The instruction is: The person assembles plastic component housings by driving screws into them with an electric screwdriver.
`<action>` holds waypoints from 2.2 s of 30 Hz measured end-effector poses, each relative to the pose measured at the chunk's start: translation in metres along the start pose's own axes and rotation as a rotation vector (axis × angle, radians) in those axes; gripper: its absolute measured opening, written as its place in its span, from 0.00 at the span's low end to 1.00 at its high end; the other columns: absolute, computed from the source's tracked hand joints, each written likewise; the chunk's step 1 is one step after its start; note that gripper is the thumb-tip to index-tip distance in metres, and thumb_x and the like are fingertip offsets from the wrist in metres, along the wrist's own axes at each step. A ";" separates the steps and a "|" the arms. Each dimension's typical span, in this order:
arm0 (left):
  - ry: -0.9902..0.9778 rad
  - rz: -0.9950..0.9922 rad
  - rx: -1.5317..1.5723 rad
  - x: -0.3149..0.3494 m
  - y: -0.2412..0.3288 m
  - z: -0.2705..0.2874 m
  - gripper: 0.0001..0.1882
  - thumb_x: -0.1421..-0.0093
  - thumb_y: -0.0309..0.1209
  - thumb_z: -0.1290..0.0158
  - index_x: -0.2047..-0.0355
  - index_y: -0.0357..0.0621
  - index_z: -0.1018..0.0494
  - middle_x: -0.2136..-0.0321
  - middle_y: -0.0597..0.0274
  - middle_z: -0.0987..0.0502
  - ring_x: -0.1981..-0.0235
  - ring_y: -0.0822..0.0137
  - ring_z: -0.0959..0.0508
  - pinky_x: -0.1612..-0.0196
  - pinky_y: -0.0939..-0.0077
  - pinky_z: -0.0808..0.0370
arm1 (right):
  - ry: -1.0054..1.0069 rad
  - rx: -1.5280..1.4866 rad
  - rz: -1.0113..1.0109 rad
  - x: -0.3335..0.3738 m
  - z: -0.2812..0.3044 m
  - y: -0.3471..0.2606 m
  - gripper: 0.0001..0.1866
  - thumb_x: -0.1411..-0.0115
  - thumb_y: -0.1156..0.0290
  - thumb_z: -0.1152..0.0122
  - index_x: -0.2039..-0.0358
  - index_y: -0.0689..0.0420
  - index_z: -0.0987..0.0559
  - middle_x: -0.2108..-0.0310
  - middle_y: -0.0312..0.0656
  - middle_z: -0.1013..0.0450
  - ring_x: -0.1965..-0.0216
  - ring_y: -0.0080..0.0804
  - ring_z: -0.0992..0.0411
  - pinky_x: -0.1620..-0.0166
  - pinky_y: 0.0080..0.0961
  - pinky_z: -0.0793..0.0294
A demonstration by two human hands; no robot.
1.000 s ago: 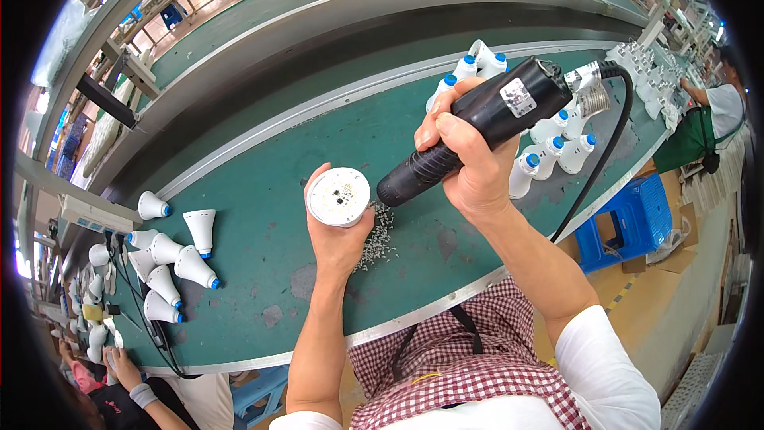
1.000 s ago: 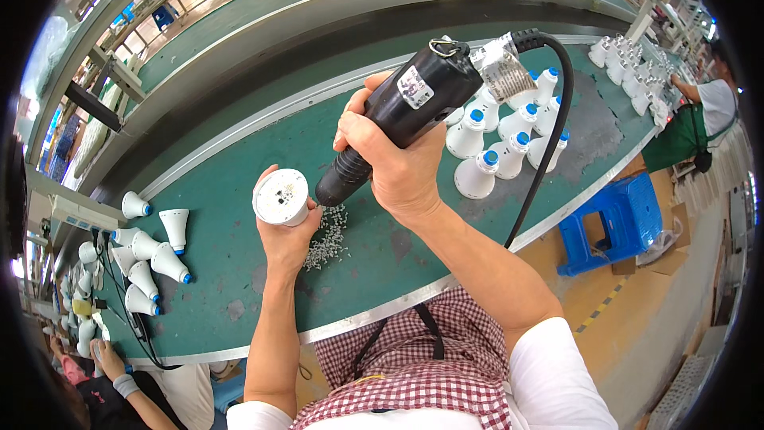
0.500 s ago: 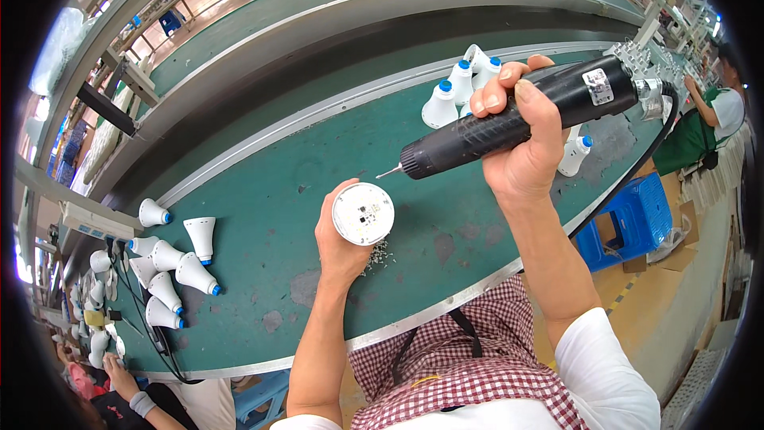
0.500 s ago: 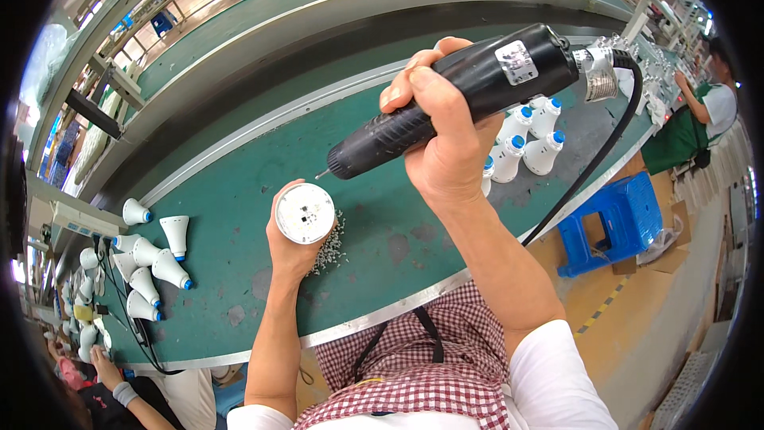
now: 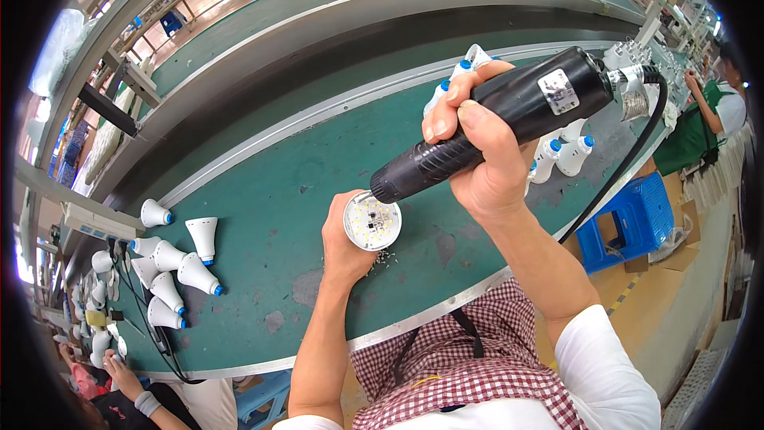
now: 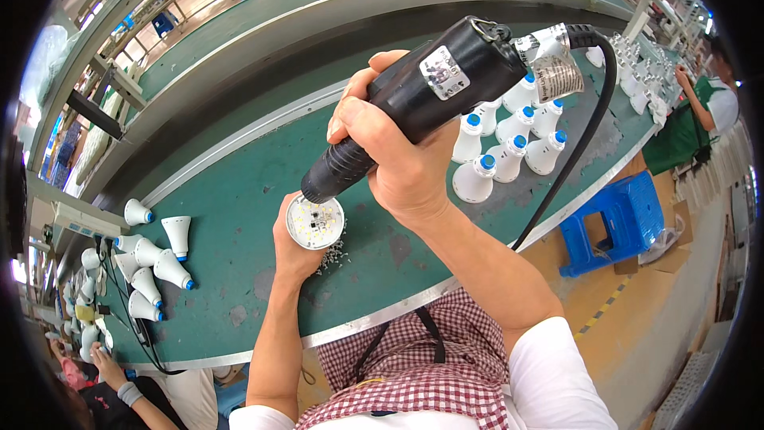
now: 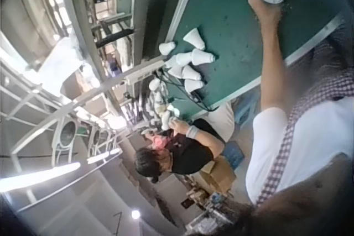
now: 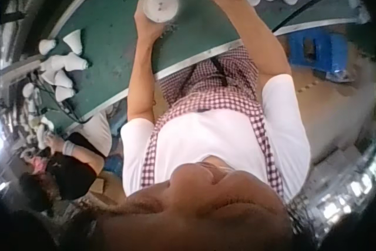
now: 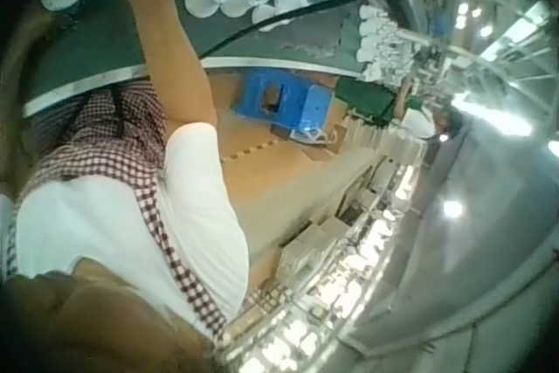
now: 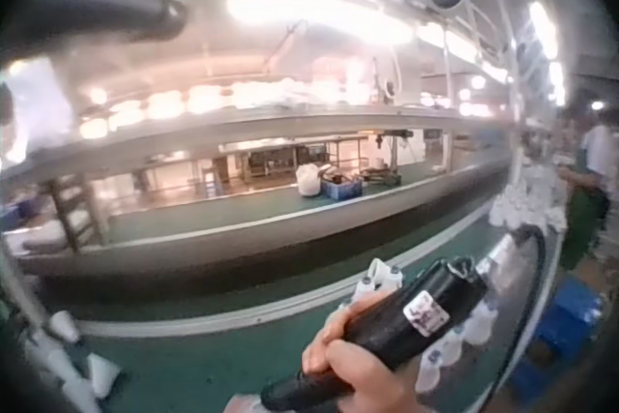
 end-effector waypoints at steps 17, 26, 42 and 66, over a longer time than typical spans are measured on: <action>-0.111 0.077 -0.078 0.004 0.006 0.002 0.23 0.64 0.19 0.42 0.63 0.39 0.33 0.66 0.55 0.29 0.64 0.55 0.27 0.61 0.72 0.31 | -0.216 0.299 0.008 0.005 -0.017 0.004 0.18 0.56 0.83 0.50 0.61 0.59 0.36 0.74 0.43 0.35 0.79 0.29 0.32 0.75 0.26 0.30; -0.169 0.133 0.077 0.004 0.013 -0.004 0.24 0.65 0.22 0.40 0.64 0.38 0.33 0.68 0.55 0.27 0.65 0.56 0.26 0.61 0.71 0.31 | -0.355 0.404 0.066 -0.004 -0.025 0.005 0.16 0.57 0.83 0.49 0.64 0.62 0.35 0.80 0.42 0.34 0.82 0.25 0.34 0.79 0.22 0.32; -0.010 0.137 0.823 -0.003 0.011 0.003 0.40 0.55 0.32 0.41 0.46 0.44 0.51 0.56 0.60 0.38 0.55 0.68 0.35 0.52 0.75 0.37 | 0.212 0.729 -0.537 -0.030 0.091 0.000 0.14 0.49 0.58 0.43 0.76 0.54 0.32 0.87 0.29 0.40 0.88 0.16 0.40 0.84 0.14 0.40; 0.039 0.190 1.211 0.000 -0.004 0.012 0.35 0.49 0.38 0.45 0.45 0.41 0.49 0.53 0.59 0.37 0.52 0.69 0.36 0.50 0.75 0.37 | -0.668 1.297 -0.271 0.053 0.062 0.049 0.17 0.49 0.77 0.47 0.58 0.66 0.31 0.61 0.49 0.31 0.58 0.39 0.33 0.52 0.28 0.37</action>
Point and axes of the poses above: each hand's wrist, its own x-axis away from the middle knuckle, its own z-axis out of the back of the hand, y = z × x, the point moved 2 cm from there along -x, towards the middle knuckle
